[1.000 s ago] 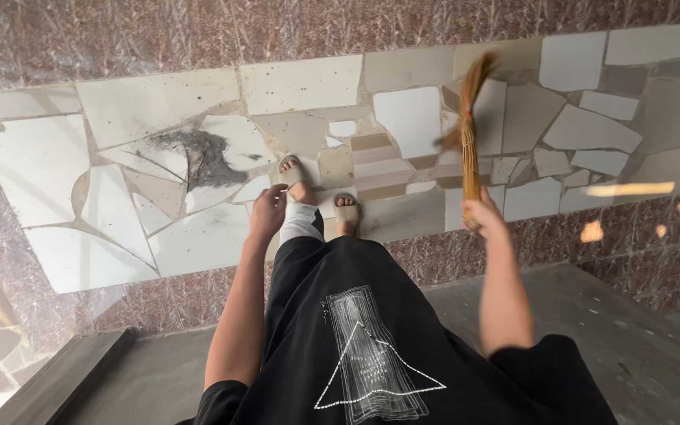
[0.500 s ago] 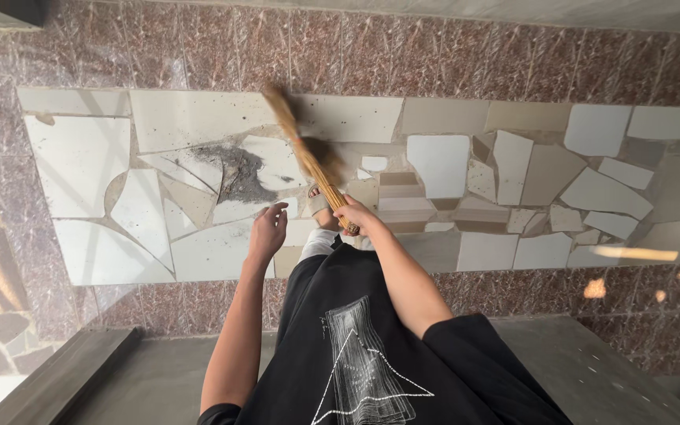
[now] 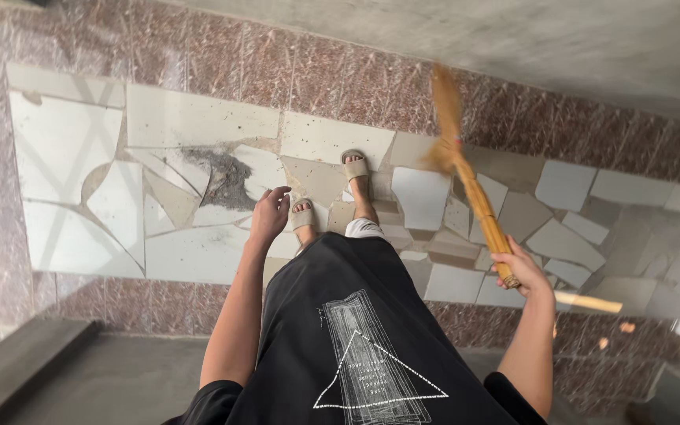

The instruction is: The person sweeps dust and debris on a tiled floor using a straw broom.

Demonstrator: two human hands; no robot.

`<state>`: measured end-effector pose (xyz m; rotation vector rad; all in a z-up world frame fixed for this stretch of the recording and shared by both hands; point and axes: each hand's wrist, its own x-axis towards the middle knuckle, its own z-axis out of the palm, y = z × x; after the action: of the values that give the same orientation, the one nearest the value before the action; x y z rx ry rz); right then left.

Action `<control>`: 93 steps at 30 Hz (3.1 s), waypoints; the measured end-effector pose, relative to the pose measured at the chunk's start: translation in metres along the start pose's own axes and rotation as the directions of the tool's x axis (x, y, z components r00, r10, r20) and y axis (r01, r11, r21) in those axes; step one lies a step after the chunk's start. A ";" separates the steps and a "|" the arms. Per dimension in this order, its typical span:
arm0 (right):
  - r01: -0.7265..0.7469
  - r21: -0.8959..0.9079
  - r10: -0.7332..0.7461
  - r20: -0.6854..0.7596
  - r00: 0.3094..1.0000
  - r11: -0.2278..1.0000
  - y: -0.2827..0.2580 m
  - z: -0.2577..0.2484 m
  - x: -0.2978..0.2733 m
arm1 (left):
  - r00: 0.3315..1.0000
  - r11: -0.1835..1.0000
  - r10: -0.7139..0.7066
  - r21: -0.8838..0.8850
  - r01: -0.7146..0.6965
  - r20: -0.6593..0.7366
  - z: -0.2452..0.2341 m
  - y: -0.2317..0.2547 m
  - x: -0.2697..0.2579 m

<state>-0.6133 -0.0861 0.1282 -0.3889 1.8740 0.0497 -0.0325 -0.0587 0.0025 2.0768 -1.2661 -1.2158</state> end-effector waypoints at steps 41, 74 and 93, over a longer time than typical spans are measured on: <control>0.135 -0.218 -0.047 0.368 0.928 0.966 -0.252 0.269 0.134 | 0.887 0.945 -0.281 -0.268 0.189 -0.367 0.002 0.032 -0.021; 0.251 -0.651 0.054 0.411 0.910 0.717 -0.281 0.311 -0.010 | 0.761 0.824 -0.462 -0.538 0.178 -0.455 -0.017 -0.051 -0.055; 0.231 -0.545 0.285 0.700 0.655 0.806 -0.233 0.773 0.080 | 0.402 0.530 -0.829 -0.775 0.343 -0.389 0.037 -0.083 -0.208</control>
<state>0.1387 -0.1508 -0.1689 -0.6494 0.9566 0.7475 -0.0644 0.1650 0.0203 2.1741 0.3600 -0.6605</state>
